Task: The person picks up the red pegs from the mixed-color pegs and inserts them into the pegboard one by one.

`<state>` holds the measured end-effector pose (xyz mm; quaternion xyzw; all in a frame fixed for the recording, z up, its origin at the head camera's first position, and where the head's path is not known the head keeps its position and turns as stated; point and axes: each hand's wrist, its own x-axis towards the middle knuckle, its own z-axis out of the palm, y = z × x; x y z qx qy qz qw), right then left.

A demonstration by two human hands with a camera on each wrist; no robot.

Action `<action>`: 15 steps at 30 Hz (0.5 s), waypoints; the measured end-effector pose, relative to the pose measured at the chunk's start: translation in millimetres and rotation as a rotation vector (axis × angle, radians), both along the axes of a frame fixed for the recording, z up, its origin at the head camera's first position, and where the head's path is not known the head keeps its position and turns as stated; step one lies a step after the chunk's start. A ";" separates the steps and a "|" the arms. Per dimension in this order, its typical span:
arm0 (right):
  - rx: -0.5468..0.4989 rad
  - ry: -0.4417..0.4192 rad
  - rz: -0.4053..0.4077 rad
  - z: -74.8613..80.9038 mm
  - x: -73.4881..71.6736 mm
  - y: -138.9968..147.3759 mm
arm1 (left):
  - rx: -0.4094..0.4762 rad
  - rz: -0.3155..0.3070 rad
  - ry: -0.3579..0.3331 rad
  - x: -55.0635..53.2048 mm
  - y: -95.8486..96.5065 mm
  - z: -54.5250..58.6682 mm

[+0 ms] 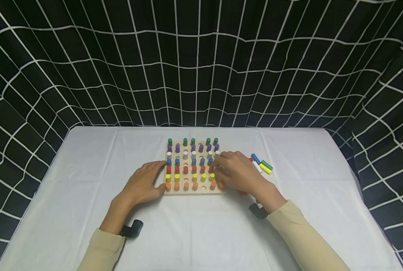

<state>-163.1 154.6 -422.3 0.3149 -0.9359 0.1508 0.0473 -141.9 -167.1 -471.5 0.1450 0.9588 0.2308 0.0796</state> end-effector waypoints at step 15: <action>0.035 -0.029 -0.120 -7.6 -3.0 44.9 | 0.005 0.002 0.004 0.2 0.3 -0.4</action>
